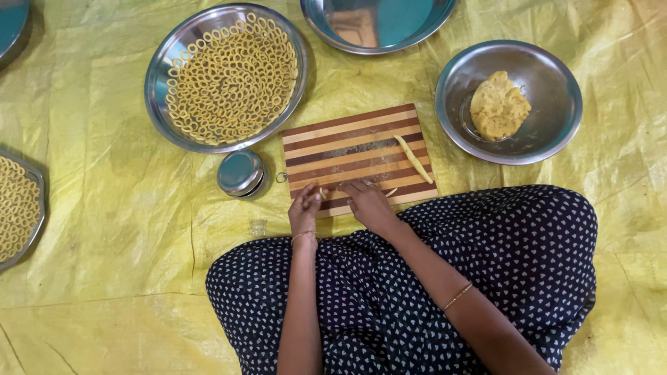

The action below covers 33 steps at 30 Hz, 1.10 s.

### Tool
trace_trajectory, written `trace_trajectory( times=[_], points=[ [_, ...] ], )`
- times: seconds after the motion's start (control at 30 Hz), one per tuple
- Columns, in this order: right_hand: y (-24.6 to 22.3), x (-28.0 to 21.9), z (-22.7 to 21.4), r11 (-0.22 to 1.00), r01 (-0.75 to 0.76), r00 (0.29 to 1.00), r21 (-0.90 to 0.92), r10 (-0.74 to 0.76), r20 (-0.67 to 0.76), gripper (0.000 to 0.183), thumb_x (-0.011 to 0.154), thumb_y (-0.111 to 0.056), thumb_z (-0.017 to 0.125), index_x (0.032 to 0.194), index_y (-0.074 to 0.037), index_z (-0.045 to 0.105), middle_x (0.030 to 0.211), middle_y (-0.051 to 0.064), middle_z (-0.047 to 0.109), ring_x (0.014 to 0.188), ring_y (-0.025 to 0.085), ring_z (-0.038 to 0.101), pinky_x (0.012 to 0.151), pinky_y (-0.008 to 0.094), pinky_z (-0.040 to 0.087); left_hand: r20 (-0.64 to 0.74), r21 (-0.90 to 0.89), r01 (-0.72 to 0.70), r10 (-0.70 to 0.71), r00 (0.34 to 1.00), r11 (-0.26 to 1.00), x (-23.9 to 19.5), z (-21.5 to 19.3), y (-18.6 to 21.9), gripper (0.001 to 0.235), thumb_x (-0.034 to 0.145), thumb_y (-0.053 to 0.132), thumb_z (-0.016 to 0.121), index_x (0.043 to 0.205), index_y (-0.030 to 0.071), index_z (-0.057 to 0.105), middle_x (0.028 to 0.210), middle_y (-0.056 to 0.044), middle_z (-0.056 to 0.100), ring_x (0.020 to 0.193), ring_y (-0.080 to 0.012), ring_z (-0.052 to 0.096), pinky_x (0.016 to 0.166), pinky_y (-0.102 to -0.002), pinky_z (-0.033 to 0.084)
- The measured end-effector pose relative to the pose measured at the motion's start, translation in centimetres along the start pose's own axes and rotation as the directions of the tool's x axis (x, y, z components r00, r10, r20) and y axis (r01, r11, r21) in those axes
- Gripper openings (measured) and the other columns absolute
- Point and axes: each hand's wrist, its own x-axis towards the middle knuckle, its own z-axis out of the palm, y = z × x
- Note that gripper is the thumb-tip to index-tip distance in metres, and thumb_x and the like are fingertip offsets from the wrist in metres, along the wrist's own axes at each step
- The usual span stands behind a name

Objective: The person rolls a piece of dough into a thin rope on a wooden board, cuts it into small segments, and shapes each segment into a ring. The rings are placed into a large metal tray. The process is repeated continuously.

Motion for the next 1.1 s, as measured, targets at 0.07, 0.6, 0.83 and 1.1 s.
trace_trajectory(
  times=[0.07, 0.6, 0.83, 1.1],
  points=[
    [-0.1, 0.0, -0.1, 1.0, 0.005, 1.0, -0.004, -0.005, -0.01, 0.037, 0.086, -0.002, 0.062, 0.123, -0.004, 0.065, 0.129, 0.015, 0.067, 0.119, 0.034, 0.061, 0.103, 0.047, 0.046, -0.003, -0.002, 0.007, -0.007, 1.0, 1.0, -0.2, 0.1, 0.2, 0.039, 0.094, 0.005, 0.069, 0.132, 0.003, 0.064, 0.104, -0.008, 0.079, 0.101, -0.0113, 0.072, 0.1, -0.028, 0.05],
    [-0.8, 1.4, -1.7, 0.992, -0.104, 0.992, 0.068, 0.108, -0.062, 0.042, 0.084, 0.001, 0.063, 0.125, -0.003, 0.062, 0.123, 0.019, 0.066, 0.112, 0.039, 0.061, 0.099, 0.047, 0.049, -0.032, 0.245, 0.005, 0.002, 0.999, 0.969, 0.2, -0.1, 5.2, 0.01, 0.096, 0.009, 0.07, 0.105, 0.007, 0.068, 0.102, -0.002, 0.081, 0.106, -0.0115, 0.073, 0.102, -0.03, 0.047],
    [0.1, 2.8, -1.7, 0.977, -0.175, 0.975, 0.123, 0.189, -0.115, 0.031, 0.088, 0.0, 0.061, 0.118, -0.007, 0.068, 0.119, 0.016, 0.067, 0.105, 0.038, 0.065, 0.089, 0.046, 0.054, 0.11, 0.877, -0.315, 0.486, 0.867, 0.364, 12.1, -4.1, 13.4, 0.014, 0.091, 0.01, 0.072, 0.103, 0.01, 0.078, 0.088, -0.013, 0.074, 0.078, -0.0254, 0.072, 0.072, -0.041, 0.055],
    [0.4, 3.7, -1.8, 0.974, -0.216, 0.961, 0.074, 0.225, -0.159, 0.032, 0.086, 0.0, 0.062, 0.115, -0.009, 0.071, 0.114, 0.014, 0.066, 0.098, 0.037, 0.066, 0.082, 0.046, 0.055, 0.535, 0.845, -0.395, 0.536, 0.653, -0.362, 19.5, -2.5, 14.7, 0.027, 0.083, 0.006, 0.074, 0.108, 0.016, 0.077, 0.089, -0.008, 0.077, 0.09, -0.0267, 0.069, 0.078, -0.041, 0.051]
  ],
)
